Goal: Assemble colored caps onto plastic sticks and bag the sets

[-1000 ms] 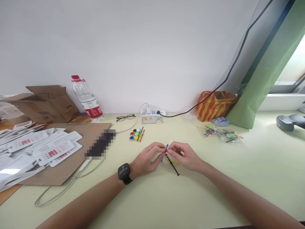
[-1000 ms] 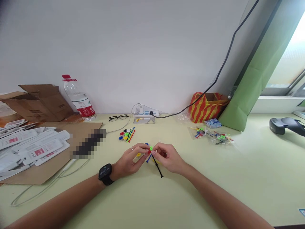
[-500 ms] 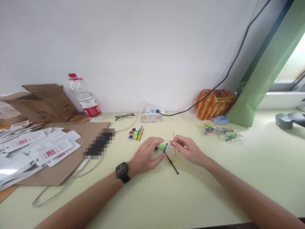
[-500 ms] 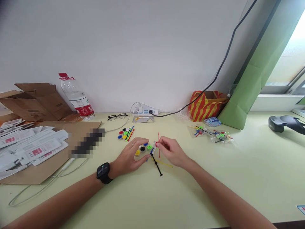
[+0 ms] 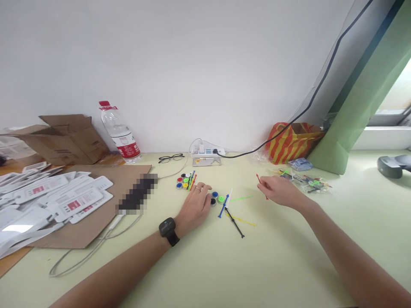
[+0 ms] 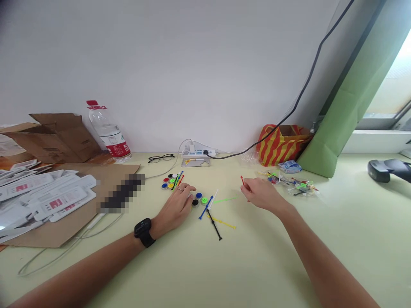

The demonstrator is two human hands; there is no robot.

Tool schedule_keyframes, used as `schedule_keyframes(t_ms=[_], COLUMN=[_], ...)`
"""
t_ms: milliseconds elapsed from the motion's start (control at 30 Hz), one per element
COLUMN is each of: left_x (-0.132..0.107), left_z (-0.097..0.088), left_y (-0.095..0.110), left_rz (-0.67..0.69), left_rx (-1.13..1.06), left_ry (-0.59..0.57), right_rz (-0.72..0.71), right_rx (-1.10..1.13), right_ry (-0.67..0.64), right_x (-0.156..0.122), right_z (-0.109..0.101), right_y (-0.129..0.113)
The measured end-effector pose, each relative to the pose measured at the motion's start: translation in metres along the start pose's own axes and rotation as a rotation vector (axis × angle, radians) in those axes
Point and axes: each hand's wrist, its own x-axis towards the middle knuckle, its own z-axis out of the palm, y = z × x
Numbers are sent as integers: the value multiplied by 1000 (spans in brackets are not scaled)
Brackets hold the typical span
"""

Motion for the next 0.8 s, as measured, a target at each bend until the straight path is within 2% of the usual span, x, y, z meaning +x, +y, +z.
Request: schedule_keyframes(t_ms=[133,200,267,433,533,600,667,700,800], left_x=[0,0,0,1,2,2,2,2,4], left_z=[3,4,5,6,5,5,5,5,4], left_y=[-4,-6,-6,-6,-6,-6,-7,-7,-7], left_rz=[-33,-66,-86,-76,-61,-70,-83,-82,-50], left_rx=[-16,-17,-14,-11,-31,-48,-71,-85,-157], left_ry=[5,18,21,21,45,45,46,54,110], right_rz=[38,39,56,96,88,43,-102,-219,-510], right_rx=[55,77,57,-62,-192,-191,-100,-36,71], right_ry=[-309,-356,-349,-263,-82,63,181,213,175], right_x=[6,8,8,0,-2,-1,-1,-1,-4], right_z=[4,5,6,6,8,13,20,26,42], right_y=[14,16,16,12,7,-2,-16,-23,-44])
